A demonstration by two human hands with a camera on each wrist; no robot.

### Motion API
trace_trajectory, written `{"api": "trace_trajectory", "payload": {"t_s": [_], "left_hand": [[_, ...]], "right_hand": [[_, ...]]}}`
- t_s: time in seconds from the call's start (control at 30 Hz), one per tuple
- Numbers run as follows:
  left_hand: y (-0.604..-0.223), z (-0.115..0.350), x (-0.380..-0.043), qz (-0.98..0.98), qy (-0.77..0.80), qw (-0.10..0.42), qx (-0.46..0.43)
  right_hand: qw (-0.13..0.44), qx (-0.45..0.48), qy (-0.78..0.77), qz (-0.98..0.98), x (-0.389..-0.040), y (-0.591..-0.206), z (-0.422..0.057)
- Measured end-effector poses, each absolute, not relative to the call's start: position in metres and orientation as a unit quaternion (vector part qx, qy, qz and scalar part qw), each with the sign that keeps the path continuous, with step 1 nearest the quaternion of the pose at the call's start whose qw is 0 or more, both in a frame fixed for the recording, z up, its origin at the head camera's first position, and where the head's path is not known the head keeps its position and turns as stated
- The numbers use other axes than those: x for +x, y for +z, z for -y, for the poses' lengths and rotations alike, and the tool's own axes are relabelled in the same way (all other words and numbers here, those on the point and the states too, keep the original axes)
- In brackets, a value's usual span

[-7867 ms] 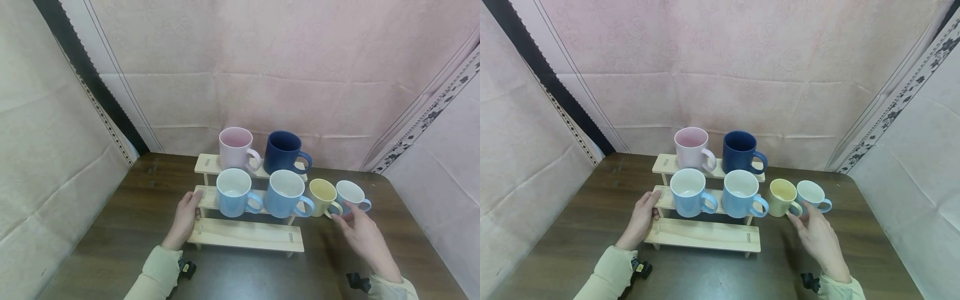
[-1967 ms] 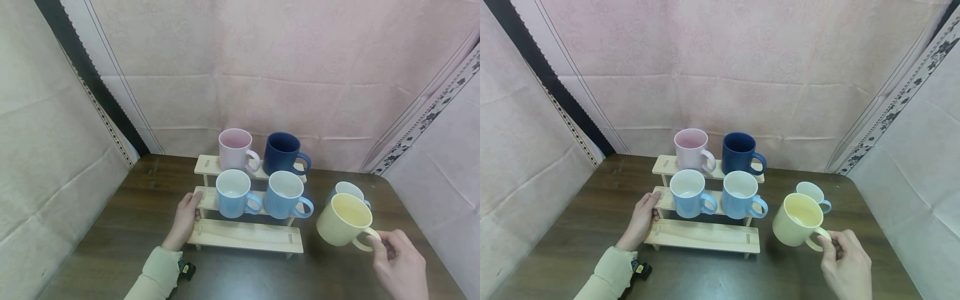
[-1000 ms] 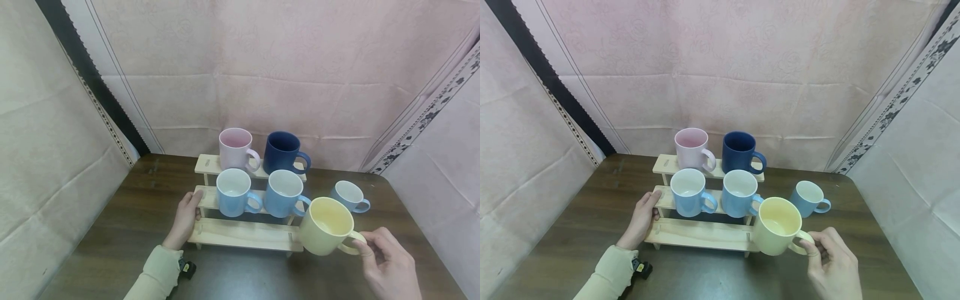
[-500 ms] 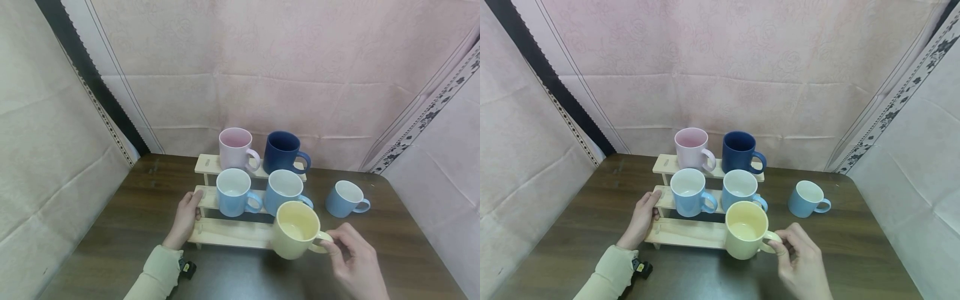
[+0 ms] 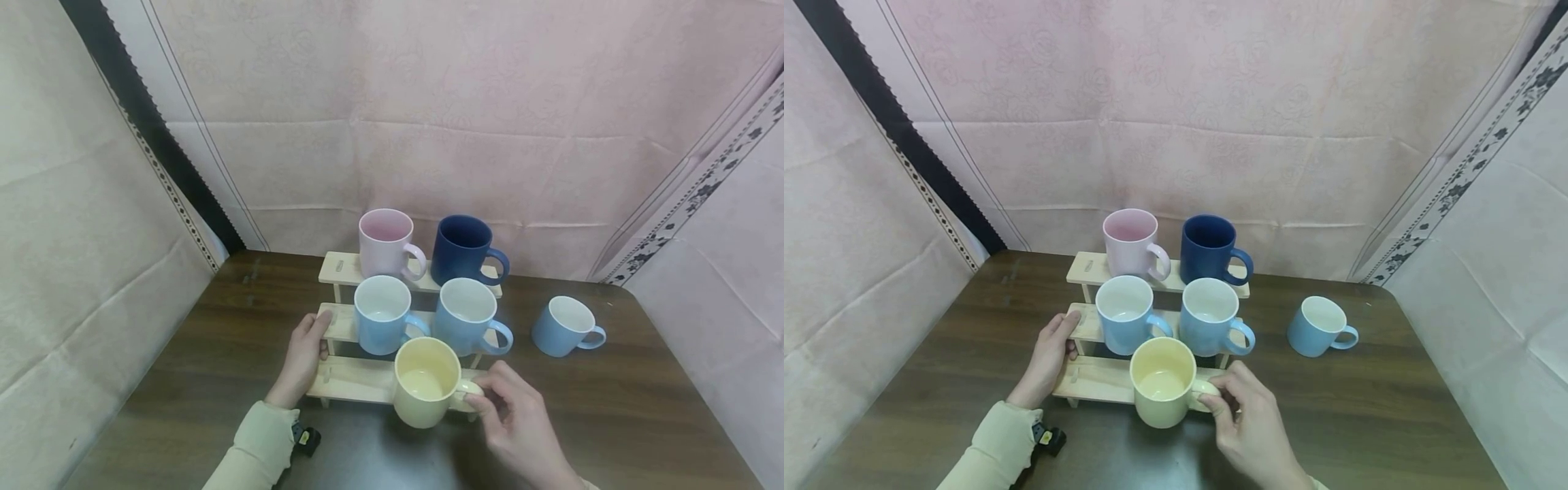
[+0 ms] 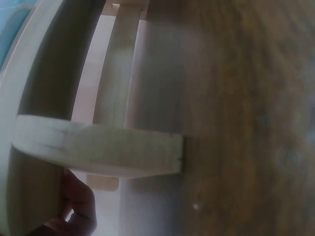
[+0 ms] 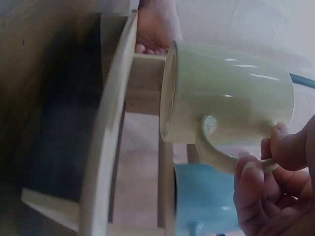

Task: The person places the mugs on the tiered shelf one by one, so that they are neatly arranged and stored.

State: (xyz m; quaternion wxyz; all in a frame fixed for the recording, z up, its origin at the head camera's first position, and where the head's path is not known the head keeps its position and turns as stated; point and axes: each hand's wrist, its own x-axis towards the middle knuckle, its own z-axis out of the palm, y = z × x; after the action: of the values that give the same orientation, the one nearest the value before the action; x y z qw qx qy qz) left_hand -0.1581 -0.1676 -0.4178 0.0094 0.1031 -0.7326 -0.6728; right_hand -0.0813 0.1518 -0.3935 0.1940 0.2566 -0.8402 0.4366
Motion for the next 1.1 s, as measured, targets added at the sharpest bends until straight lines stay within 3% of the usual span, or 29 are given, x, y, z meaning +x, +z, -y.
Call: {"api": "trace_trajectory", "payload": {"t_s": [0.33, 0.53, 0.77, 1.1], "left_hand": [[-0.447, 0.175, -0.170, 0.733, -0.672, 0.024, 0.104], [-0.447, 0.174, -0.170, 0.737, -0.667, 0.027, 0.106], [-0.447, 0.174, -0.170, 0.736, -0.669, 0.024, 0.105], [-0.450, 0.174, -0.172, 0.740, -0.664, 0.027, 0.105]], "right_hand": [[0.173, 0.269, 0.433, 0.843, -0.090, -0.408, -0.127], [0.183, 0.275, 0.415, 0.848, -0.095, -0.413, -0.119], [0.147, 0.274, 0.429, 0.848, -0.097, -0.415, -0.111], [0.143, 0.277, 0.444, 0.840, -0.096, -0.421, -0.097]]}}
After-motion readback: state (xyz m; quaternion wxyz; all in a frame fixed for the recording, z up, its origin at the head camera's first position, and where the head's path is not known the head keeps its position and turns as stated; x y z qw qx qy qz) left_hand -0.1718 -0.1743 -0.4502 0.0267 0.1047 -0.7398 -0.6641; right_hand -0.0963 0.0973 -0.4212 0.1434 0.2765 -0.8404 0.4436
